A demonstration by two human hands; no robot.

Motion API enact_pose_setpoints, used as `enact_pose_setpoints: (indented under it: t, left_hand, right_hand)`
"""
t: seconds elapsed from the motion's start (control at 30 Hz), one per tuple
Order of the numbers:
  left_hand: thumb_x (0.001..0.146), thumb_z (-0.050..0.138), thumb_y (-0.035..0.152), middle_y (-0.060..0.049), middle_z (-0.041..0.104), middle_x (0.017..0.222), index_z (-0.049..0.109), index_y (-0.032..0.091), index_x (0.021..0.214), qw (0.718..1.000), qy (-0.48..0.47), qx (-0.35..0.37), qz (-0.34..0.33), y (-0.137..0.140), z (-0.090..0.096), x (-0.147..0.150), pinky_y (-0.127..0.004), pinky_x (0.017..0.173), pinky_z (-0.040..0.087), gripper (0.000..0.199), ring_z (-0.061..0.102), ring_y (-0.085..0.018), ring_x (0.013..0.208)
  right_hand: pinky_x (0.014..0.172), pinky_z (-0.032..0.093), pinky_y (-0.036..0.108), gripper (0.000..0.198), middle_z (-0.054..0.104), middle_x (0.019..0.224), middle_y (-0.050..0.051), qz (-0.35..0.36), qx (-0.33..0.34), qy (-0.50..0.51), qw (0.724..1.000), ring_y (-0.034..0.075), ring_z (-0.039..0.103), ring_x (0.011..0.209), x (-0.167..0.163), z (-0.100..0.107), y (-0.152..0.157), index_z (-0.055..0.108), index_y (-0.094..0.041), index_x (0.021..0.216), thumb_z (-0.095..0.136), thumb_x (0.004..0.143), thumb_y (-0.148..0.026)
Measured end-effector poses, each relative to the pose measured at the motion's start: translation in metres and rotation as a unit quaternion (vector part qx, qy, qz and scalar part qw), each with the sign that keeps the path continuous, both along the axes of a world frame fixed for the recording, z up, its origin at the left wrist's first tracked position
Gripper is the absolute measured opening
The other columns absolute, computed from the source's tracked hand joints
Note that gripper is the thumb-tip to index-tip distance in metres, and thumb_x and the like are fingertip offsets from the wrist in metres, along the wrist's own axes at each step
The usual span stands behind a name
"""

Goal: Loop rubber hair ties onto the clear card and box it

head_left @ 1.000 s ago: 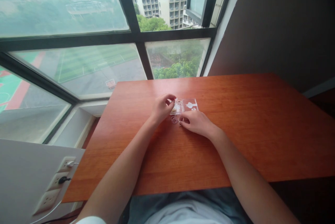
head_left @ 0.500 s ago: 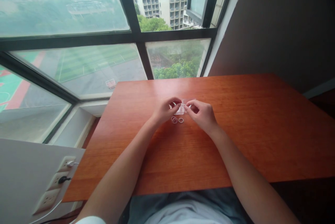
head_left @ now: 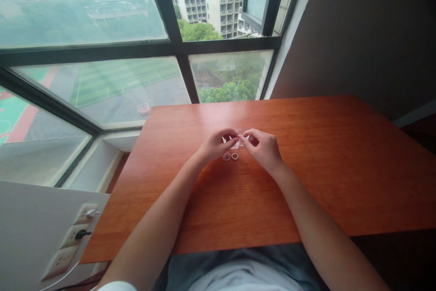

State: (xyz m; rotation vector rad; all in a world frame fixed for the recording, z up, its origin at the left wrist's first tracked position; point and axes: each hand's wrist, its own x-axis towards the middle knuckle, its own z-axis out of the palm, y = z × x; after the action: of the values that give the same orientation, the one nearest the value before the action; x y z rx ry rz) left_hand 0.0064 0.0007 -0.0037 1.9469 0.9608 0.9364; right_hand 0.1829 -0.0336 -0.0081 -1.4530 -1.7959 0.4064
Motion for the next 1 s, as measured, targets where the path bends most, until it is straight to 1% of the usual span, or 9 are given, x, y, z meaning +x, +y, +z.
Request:
enact_pose_setpoints:
  t: [0.13, 0.2, 0.37, 0.47, 0.6, 0.73, 0.9, 1.0]
  left_hand:
    - [0.083, 0.060, 0.033, -0.002, 0.066, 0.071, 0.067, 0.015, 0.081, 1.000, -0.001, 0.007, 0.022, 0.002, -0.002, 0.000, -0.020, 0.054, 0.044, 0.019, 0.055, -0.009, 0.059]
    - [0.082, 0.060, 0.031, -0.001, 0.065, 0.070, 0.067, 0.015, 0.081, 0.999, 0.000, 0.018, 0.044, 0.004, -0.003, -0.002, -0.019, 0.054, 0.044, 0.017, 0.055, -0.009, 0.059]
    - [0.081, 0.061, 0.028, -0.001, 0.066, 0.071, 0.067, 0.016, 0.078, 0.985, 0.008, 0.061, 0.159, 0.014, -0.005, -0.014, -0.020, 0.056, 0.044, 0.013, 0.056, -0.010, 0.061]
    - [0.081, 0.062, 0.029, -0.001, 0.067, 0.073, 0.068, 0.017, 0.081, 0.978, 0.003, 0.073, 0.194, 0.018, -0.004, -0.022, -0.021, 0.057, 0.045, 0.014, 0.058, -0.010, 0.062]
    - [0.080, 0.062, 0.030, -0.002, 0.068, 0.075, 0.068, 0.017, 0.080, 0.978, 0.007, 0.073, 0.197, 0.018, -0.003, -0.022, -0.021, 0.057, 0.046, 0.014, 0.059, -0.011, 0.062]
    - [0.080, 0.061, 0.029, -0.002, 0.069, 0.076, 0.068, 0.017, 0.080, 0.979, 0.016, 0.059, 0.195, 0.017, -0.008, -0.015, -0.021, 0.056, 0.046, 0.014, 0.059, -0.011, 0.062]
    - [0.079, 0.063, 0.029, -0.001, 0.068, 0.077, 0.068, 0.017, 0.089, 0.984, 0.027, 0.021, 0.174, 0.018, -0.016, -0.012, -0.020, 0.054, 0.045, 0.017, 0.059, -0.010, 0.059]
    - [0.079, 0.062, 0.029, -0.002, 0.069, 0.078, 0.068, 0.017, 0.089, 0.985, 0.022, 0.016, 0.172, 0.018, -0.015, -0.013, -0.020, 0.055, 0.045, 0.017, 0.059, -0.010, 0.060]
  right_hand:
    - [0.062, 0.041, 0.023, 0.019, 0.064, 0.062, -0.001, 0.002, -0.007, -0.008, 1.000, 0.013, 0.057, 0.058, 0.000, -0.001, 0.001, 0.068, -0.021, 0.088, 0.058, 0.084, -0.036]
    - [0.062, 0.041, 0.023, 0.018, 0.065, 0.063, -0.001, 0.004, -0.018, -0.016, 1.000, 0.014, 0.058, 0.059, 0.001, -0.002, 0.002, 0.068, -0.021, 0.090, 0.058, 0.083, -0.035]
    - [0.063, 0.040, 0.024, 0.011, 0.067, 0.068, -0.001, 0.028, -0.046, -0.057, 0.997, 0.014, 0.059, 0.063, 0.000, -0.005, 0.002, 0.066, -0.023, 0.083, 0.058, 0.082, -0.030]
    - [0.062, 0.039, 0.024, 0.010, 0.066, 0.068, -0.001, 0.047, -0.068, -0.087, 0.993, 0.014, 0.059, 0.064, -0.001, -0.005, 0.002, 0.066, -0.023, 0.080, 0.058, 0.082, -0.029]
    - [0.060, 0.036, 0.024, 0.011, 0.066, 0.068, -0.001, 0.064, -0.095, -0.116, 0.987, 0.014, 0.059, 0.065, -0.001, -0.006, 0.001, 0.065, -0.023, 0.080, 0.057, 0.083, -0.029]
    - [0.059, 0.034, 0.024, 0.009, 0.067, 0.070, -0.001, 0.086, -0.112, -0.134, 0.981, 0.014, 0.058, 0.065, -0.001, -0.007, -0.001, 0.066, -0.023, 0.080, 0.058, 0.082, -0.029]
    - [0.059, 0.033, 0.024, 0.009, 0.067, 0.072, -0.002, 0.107, -0.124, -0.150, 0.975, 0.013, 0.058, 0.066, -0.001, -0.007, -0.003, 0.066, -0.023, 0.081, 0.059, 0.082, -0.028]
    - [0.061, 0.033, 0.024, 0.011, 0.068, 0.074, -0.001, 0.123, -0.133, -0.155, 0.971, 0.013, 0.058, 0.069, -0.001, -0.005, -0.003, 0.067, -0.023, 0.083, 0.059, 0.083, -0.030]
